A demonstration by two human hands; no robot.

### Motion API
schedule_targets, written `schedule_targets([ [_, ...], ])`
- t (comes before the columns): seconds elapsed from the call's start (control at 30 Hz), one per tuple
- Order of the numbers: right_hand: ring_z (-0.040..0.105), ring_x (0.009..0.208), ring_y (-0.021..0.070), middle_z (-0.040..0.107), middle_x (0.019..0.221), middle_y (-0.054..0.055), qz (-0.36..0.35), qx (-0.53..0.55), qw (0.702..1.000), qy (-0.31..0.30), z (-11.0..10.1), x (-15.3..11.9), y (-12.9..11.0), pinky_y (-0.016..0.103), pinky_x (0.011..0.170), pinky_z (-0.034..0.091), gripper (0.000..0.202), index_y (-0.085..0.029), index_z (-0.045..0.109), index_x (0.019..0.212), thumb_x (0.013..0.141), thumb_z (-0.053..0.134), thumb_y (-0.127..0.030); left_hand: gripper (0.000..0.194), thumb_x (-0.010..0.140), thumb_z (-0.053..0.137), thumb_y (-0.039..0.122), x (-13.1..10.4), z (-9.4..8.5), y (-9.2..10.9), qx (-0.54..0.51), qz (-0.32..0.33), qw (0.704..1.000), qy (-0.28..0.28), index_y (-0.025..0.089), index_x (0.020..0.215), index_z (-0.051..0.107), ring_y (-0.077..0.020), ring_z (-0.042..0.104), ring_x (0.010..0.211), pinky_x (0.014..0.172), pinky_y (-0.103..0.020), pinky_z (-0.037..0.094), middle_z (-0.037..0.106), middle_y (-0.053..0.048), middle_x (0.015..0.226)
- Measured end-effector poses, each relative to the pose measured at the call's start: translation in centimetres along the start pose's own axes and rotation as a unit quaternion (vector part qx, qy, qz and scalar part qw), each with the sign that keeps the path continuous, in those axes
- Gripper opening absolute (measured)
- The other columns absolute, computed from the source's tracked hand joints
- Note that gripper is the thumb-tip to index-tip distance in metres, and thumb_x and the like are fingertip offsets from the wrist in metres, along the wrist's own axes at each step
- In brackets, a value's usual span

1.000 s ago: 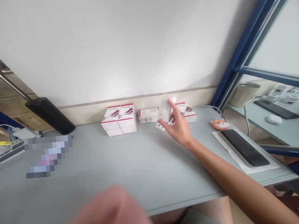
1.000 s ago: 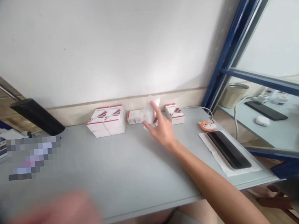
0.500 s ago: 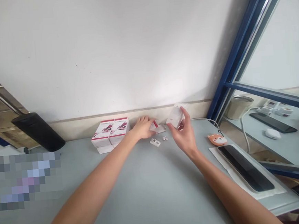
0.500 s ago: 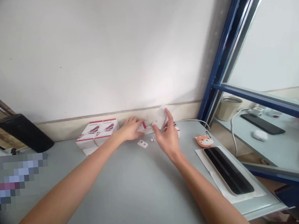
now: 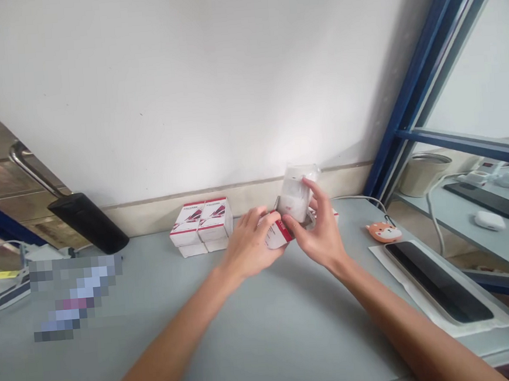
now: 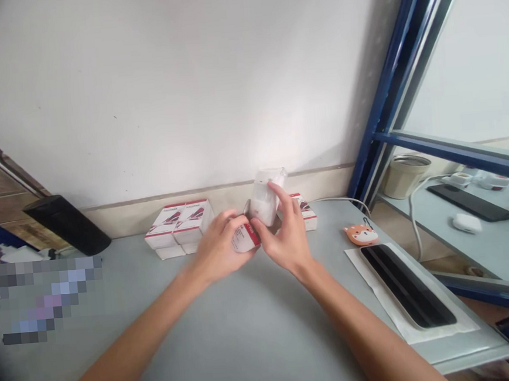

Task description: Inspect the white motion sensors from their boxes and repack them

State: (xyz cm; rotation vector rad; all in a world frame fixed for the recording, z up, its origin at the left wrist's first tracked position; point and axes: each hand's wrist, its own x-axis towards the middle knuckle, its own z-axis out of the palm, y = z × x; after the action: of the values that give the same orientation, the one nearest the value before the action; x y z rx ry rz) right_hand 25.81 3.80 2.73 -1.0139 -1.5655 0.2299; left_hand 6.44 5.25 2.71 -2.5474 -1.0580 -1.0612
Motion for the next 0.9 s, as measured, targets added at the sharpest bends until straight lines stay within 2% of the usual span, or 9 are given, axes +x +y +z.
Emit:
schedule_targets([
  [0.17,0.050,0.143,0.0345,0.043,0.162,0.011,-0.033,0.025,0.996,-0.079,0.7,-1.9,-1.8,0.056,0.112,0.050,0.072,-0.037,0.033,0.159,0.096,0.068,-0.037,0.065,0.076,0.083,0.023,-4.0,0.3,1.7,-0.045,-0.036,0.986,0.154,0.029,0.127,0.043,-0.0265,0.061,0.107,0.084,-0.043,0.061,0.047,-0.008,0.117],
  [0.3,0.029,0.157,0.0377,0.046,0.160,0.008,-0.121,0.006,0.978,-0.171,0.6,-2.6,-3.0,0.062,0.122,0.038,0.063,-0.039,0.038,0.157,0.100,0.063,-0.044,0.076,0.081,0.082,0.025,-5.3,0.6,2.6,-0.102,-0.061,0.968,0.223,0.029,0.141,0.034,-0.0234,0.060,0.107,0.082,-0.040,0.062,0.041,-0.010,0.121],
  [0.37,0.027,0.158,0.0366,0.050,0.157,0.005,-0.122,-0.002,0.975,-0.187,0.6,-2.7,-3.6,0.063,0.124,0.036,0.052,-0.041,0.043,0.154,0.103,0.056,-0.040,0.083,0.082,0.082,0.025,-5.6,0.9,3.0,-0.129,-0.083,0.957,0.247,0.030,0.147,0.030,-0.0220,0.061,0.106,0.082,-0.040,0.062,0.040,-0.009,0.122],
  [0.43,0.033,0.155,0.0345,0.057,0.150,0.004,-0.087,-0.004,0.981,-0.171,0.6,-2.8,-4.0,0.063,0.121,0.039,0.043,-0.042,0.049,0.148,0.106,0.051,-0.033,0.088,0.081,0.084,0.024,-5.8,1.1,3.3,-0.144,-0.108,0.949,0.259,0.033,0.150,0.030,-0.0221,0.062,0.105,0.084,-0.041,0.062,0.040,-0.008,0.120],
  [0.5,0.043,0.147,0.0346,0.062,0.142,0.004,-0.049,0.006,0.990,-0.134,0.8,-2.8,-4.3,0.062,0.115,0.045,0.037,-0.043,0.054,0.140,0.105,0.054,-0.031,0.088,0.078,0.085,0.022,-5.9,1.2,3.5,-0.139,-0.114,0.948,0.261,0.034,0.149,0.034,-0.0222,0.062,0.102,0.083,-0.041,0.063,0.041,-0.007,0.117],
  [0.57,0.052,0.139,0.0357,0.065,0.136,0.006,-0.027,0.028,0.995,-0.091,1.0,-2.9,-4.4,0.063,0.110,0.049,0.031,-0.041,0.060,0.132,0.102,0.062,-0.033,0.084,0.076,0.085,0.019,-6.1,1.2,3.6,-0.117,-0.098,0.954,0.259,0.033,0.145,0.040,-0.0221,0.062,0.099,0.080,-0.041,0.063,0.041,-0.007,0.116],
  [0.67,0.055,0.136,0.0368,0.068,0.130,0.007,-0.019,0.050,0.998,-0.045,1.4,-3.2,-4.3,0.063,0.108,0.050,0.024,-0.040,0.063,0.123,0.099,0.067,-0.035,0.076,0.071,0.085,0.017,-6.3,1.1,3.5,-0.071,-0.073,0.962,0.252,0.031,0.136,0.048,-0.0224,0.059,0.098,0.077,-0.040,0.062,0.040,-0.007,0.115],
  [0.73,0.054,0.139,0.0371,0.068,0.131,0.007,-0.026,0.045,0.998,-0.047,1.6,-3.4,-4.3,0.063,0.109,0.050,0.025,-0.040,0.062,0.123,0.099,0.067,-0.036,0.072,0.071,0.083,0.017,-6.3,1.0,3.4,-0.047,-0.069,0.966,0.245,0.029,0.133,0.051,-0.0232,0.056,0.098,0.077,-0.040,0.062,0.039,-0.007,0.113],
  [0.9,0.049,0.144,0.0357,0.064,0.141,0.006,-0.048,0.008,0.994,-0.102,1.4,-3.3,-4.1,0.060,0.111,0.048,0.038,-0.041,0.056,0.138,0.102,0.060,-0.032,0.067,0.076,0.081,0.019,-6.3,0.9,3.4,-0.034,-0.080,0.966,0.245,0.027,0.135,0.049,-0.0255,0.048,0.103,0.081,-0.041,0.058,0.040,-0.007,0.108],
])
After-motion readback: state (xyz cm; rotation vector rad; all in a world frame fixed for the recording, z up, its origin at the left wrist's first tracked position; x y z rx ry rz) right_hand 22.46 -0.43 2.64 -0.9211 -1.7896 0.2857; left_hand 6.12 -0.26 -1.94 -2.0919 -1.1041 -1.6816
